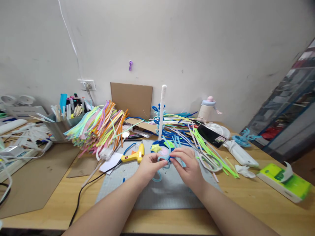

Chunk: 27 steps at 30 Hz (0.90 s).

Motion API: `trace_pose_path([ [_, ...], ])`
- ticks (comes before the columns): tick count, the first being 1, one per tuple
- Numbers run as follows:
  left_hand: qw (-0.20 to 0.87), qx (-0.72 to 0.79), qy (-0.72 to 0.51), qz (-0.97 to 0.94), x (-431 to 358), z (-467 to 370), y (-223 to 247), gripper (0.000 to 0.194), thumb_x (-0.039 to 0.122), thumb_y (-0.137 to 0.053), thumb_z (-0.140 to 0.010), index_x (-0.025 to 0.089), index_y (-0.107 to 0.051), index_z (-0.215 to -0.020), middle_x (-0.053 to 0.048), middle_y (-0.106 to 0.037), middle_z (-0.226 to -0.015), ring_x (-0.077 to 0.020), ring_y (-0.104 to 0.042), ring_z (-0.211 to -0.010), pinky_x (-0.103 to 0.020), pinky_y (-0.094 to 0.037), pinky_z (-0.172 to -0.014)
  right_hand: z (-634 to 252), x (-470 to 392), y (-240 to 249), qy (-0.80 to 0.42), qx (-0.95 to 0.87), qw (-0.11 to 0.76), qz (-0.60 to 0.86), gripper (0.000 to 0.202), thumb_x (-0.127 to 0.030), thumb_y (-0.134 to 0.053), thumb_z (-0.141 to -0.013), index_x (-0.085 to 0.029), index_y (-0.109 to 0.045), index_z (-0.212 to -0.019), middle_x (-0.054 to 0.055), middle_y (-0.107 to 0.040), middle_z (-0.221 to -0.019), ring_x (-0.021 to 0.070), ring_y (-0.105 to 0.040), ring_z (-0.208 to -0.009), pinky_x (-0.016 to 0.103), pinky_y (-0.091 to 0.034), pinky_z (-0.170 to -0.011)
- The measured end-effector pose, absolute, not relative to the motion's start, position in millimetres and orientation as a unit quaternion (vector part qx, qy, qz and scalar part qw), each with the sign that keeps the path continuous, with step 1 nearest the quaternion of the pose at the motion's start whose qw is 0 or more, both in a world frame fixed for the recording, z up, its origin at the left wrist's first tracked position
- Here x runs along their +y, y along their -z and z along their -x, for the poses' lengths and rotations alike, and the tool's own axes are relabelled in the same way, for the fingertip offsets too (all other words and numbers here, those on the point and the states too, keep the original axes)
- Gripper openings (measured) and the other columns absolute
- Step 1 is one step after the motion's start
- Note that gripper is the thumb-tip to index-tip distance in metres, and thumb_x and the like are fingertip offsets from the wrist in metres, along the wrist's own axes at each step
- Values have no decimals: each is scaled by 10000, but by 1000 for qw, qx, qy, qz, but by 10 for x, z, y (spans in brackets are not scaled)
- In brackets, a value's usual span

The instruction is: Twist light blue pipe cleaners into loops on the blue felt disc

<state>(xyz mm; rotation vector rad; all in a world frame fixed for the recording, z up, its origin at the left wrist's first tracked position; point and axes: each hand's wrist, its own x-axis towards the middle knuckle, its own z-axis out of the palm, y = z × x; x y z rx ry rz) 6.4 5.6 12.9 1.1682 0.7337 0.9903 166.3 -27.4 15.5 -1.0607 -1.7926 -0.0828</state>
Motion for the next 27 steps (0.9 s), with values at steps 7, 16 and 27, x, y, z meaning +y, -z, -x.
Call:
trace_pose_path([
  [7, 607, 339, -472, -543, 109, -69, -64, 221, 276, -757, -519, 141, -641, -649, 3, -574, -604, -91, -461, -556, -215, -364, -552, -1631, -304, -133, 48, -760, 500, 412, 185, -174, -551, -789, -248, -627, -941, 40, -654, -903, 196, -579, -885, 383, -390, -798],
  [16, 621, 340, -492, -506, 100, -92, -71, 236, 264, -779, -476, 149, -643, -631, -1, -603, -642, -113, -520, -620, -227, -410, -614, -1569, -325, -81, 5, -745, 529, 406, 223, -152, -512, -802, -247, -627, -968, 52, -670, -885, 200, -599, -854, 390, -418, -787],
  [27, 630, 337, -496, -494, 61, -76, -143, 222, 264, -753, -537, 147, -628, -678, 7, -619, -658, -108, -539, -640, -220, -404, -653, -1587, -367, -119, 31, -762, 480, 434, 286, -168, -492, -811, -256, -597, -1062, 48, -636, -1005, 206, -562, -936, 404, -333, -842],
])
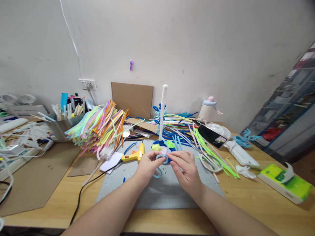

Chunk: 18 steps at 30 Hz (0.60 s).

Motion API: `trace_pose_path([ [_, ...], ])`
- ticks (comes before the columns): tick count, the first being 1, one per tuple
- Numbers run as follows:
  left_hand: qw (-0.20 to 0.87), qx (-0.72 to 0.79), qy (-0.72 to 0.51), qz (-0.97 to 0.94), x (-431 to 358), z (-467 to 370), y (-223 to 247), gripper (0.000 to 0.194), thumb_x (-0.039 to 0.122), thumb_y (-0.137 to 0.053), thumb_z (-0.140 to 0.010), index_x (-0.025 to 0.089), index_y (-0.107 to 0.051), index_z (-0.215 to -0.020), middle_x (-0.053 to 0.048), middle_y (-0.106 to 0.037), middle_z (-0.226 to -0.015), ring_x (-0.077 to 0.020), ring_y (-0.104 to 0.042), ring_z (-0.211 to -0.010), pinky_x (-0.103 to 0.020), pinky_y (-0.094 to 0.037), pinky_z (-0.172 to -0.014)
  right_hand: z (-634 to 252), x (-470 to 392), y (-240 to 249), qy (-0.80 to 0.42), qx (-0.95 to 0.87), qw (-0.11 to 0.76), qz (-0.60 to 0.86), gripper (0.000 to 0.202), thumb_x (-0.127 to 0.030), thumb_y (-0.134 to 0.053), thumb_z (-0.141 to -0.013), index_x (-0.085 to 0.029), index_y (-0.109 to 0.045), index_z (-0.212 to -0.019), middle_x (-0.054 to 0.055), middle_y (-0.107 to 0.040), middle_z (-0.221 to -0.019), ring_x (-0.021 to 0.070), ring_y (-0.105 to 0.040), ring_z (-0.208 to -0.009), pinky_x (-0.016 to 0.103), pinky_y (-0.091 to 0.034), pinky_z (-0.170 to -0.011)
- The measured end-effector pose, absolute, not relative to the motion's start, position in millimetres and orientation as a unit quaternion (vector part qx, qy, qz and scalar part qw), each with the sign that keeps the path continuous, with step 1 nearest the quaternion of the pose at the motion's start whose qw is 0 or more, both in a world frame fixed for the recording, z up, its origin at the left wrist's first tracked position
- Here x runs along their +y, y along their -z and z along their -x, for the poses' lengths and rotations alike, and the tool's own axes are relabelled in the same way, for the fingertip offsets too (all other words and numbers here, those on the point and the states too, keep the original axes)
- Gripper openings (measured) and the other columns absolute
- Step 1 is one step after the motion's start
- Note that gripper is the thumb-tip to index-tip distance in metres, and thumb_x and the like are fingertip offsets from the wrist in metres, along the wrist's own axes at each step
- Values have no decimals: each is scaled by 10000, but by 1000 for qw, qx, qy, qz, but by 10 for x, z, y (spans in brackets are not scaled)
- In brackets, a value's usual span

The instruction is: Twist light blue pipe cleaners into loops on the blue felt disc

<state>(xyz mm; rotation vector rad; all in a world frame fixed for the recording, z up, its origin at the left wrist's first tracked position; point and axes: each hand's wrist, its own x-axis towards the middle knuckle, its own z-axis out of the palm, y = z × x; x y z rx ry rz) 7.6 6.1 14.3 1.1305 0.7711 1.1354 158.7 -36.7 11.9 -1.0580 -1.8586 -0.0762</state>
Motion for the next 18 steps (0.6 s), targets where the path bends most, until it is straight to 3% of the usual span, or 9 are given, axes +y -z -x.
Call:
trace_pose_path([
  [18, 590, 333, -498, -541, 93, -52, -95, 187, 273, -702, -600, 161, -621, -726, -17, -610, -734, -144, -539, -714, -245, -408, -700, -1559, -378, -119, 28, -764, 480, 431, 291, -175, -482, -814, -264, -599, -1065, 45, -640, -983, 200, -570, -916, 397, -330, -844],
])
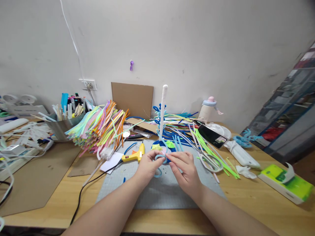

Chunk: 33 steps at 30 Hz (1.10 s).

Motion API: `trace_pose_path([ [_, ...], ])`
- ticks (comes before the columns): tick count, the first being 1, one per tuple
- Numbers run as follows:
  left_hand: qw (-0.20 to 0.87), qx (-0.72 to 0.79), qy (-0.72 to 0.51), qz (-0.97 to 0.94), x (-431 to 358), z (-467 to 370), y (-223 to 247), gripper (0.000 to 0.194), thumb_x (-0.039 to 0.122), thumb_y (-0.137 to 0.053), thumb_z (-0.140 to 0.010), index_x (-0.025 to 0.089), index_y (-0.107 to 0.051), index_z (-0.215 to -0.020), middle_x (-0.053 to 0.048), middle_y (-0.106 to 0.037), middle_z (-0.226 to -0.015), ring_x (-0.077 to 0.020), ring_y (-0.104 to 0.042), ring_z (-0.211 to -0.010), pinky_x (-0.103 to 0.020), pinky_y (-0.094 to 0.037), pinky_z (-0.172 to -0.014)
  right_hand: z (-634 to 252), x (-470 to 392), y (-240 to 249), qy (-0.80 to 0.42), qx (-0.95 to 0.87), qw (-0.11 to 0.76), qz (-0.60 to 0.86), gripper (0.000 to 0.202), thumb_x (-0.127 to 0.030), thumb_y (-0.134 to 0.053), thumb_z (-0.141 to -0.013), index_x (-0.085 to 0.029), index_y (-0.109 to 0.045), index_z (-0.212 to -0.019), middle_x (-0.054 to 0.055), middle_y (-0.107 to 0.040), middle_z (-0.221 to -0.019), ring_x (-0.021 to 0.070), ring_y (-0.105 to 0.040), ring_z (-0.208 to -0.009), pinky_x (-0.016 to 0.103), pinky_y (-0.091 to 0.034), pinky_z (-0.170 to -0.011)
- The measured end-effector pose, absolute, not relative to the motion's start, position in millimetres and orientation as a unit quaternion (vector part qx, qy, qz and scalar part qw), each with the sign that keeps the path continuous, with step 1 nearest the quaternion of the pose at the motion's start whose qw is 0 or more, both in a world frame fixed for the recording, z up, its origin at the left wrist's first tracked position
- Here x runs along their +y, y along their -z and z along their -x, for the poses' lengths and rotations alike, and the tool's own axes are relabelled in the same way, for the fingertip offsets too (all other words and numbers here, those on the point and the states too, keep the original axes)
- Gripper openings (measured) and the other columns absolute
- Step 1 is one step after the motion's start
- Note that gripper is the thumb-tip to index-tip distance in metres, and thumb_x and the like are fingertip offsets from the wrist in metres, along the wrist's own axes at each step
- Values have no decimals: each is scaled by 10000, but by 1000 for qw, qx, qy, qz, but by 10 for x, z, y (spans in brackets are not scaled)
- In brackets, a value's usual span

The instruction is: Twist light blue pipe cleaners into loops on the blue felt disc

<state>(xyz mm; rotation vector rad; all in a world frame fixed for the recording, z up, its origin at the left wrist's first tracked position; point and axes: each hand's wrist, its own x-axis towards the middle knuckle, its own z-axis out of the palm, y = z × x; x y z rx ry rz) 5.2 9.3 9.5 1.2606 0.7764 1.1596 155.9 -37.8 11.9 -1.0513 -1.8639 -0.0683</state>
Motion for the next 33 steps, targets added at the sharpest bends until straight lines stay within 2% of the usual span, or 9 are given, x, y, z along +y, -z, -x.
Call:
trace_pose_path([
  [15, 564, 341, -504, -559, 70, -52, -102, 181, 286, -707, -588, 164, -640, -704, -12, -610, -718, -142, -533, -706, -238, -408, -688, -1546, -386, -112, 17, -760, 489, 429, 301, -162, -480, -811, -267, -598, -1068, 48, -638, -969, 206, -567, -906, 411, -334, -838],
  [20, 529, 341, -499, -596, 74, -37, -73, 167, 282, -677, -624, 161, -650, -735, -29, -622, -738, -158, -538, -730, -259, -414, -700, -1538, -386, -92, -35, -754, 498, 427, 260, -169, -485, -815, -257, -626, -1015, 52, -629, -948, 210, -559, -907, 418, -348, -837],
  [27, 502, 347, -496, -617, 53, -28, -136, 118, 268, -665, -624, 183, -667, -704, -23, -639, -731, -164, -563, -736, -266, -413, -717, -1521, -340, -48, -181, -702, 536, 432, 200, -256, -485, -832, -242, -648, -947, 59, -586, -947, 206, -548, -928, 388, -407, -843],
  [33, 533, 333, -482, -611, 69, -43, -99, 130, 263, -665, -646, 182, -656, -747, -24, -634, -780, -158, -555, -775, -256, -409, -736, -1521, -301, -20, -150, -686, 553, 448, 128, -247, -567, -783, -225, -622, -897, 54, -600, -933, 209, -538, -935, 388, -408, -844],
])
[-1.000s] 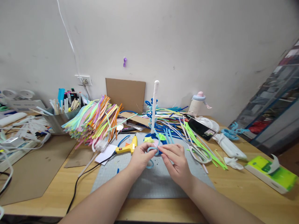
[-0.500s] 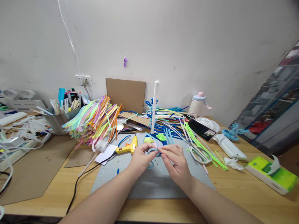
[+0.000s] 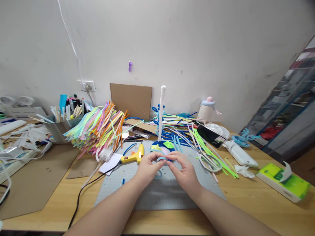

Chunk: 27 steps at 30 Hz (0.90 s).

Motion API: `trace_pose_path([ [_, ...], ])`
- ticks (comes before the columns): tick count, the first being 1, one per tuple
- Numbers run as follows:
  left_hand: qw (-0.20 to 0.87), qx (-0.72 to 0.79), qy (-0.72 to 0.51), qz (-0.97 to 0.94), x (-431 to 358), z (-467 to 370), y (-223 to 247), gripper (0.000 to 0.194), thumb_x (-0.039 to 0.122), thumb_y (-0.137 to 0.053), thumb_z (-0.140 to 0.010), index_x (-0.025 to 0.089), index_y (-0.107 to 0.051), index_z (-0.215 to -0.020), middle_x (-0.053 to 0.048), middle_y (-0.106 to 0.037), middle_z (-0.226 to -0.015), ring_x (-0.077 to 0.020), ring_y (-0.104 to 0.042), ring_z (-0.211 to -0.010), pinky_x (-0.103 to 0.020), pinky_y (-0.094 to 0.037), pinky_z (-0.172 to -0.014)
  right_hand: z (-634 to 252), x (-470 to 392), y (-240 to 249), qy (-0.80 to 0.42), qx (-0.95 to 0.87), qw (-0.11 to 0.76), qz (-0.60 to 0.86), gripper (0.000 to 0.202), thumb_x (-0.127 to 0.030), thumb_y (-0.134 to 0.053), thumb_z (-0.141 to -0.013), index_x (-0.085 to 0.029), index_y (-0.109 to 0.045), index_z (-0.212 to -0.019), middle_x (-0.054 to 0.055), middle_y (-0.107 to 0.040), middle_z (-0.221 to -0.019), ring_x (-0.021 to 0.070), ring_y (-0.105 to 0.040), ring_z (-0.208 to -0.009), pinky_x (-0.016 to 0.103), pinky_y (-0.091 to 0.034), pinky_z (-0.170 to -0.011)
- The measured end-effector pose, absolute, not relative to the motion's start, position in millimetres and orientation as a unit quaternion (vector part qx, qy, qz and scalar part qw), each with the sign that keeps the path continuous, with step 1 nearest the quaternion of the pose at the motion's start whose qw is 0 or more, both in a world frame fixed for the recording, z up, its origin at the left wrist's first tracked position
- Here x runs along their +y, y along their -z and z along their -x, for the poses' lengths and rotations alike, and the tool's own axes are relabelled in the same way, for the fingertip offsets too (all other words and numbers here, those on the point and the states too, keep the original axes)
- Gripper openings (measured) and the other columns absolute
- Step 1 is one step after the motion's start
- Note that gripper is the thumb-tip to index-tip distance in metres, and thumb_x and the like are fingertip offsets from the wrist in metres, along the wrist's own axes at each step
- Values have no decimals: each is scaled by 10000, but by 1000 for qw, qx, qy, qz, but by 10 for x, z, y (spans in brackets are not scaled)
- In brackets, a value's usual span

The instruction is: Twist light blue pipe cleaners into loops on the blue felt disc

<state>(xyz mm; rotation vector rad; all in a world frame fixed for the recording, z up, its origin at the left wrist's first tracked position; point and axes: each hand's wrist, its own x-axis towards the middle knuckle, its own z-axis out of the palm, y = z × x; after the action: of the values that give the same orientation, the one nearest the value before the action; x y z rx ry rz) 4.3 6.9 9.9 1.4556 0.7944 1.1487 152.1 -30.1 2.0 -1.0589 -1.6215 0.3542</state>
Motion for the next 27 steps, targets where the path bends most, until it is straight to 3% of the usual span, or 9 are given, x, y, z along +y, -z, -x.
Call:
trace_pose_path([
  [6, 581, 319, -456, -594, 50, -60, -123, 181, 305, -654, -667, 178, -651, -796, -24, -631, -802, -154, -556, -789, -257, -409, -748, -1519, -289, -14, -102, -675, 553, 478, 123, -259, -597, -763, -220, -623, -876, 49, -628, -897, 211, -550, -906, 384, -410, -821],
  [18, 426, 384, -472, -670, 45, -41, -100, 76, 237, -621, -676, 171, -587, -694, 8, -578, -695, -137, -513, -704, -249, -385, -690, -1546, -261, 15, -85, -687, 537, 481, 83, -242, -602, -762, -209, -613, -837, 43, -632, -865, 202, -547, -888, 365, -399, -812],
  [27, 401, 394, -479, -674, 26, -52, -103, 86, 229, -614, -677, 170, -552, -687, 12, -558, -686, -133, -506, -695, -252, -381, -678, -1539, -264, -13, -100, -685, 544, 474, 45, -226, -602, -762, -209, -643, -769, 35, -638, -785, 189, -554, -822, 345, -412, -777],
])
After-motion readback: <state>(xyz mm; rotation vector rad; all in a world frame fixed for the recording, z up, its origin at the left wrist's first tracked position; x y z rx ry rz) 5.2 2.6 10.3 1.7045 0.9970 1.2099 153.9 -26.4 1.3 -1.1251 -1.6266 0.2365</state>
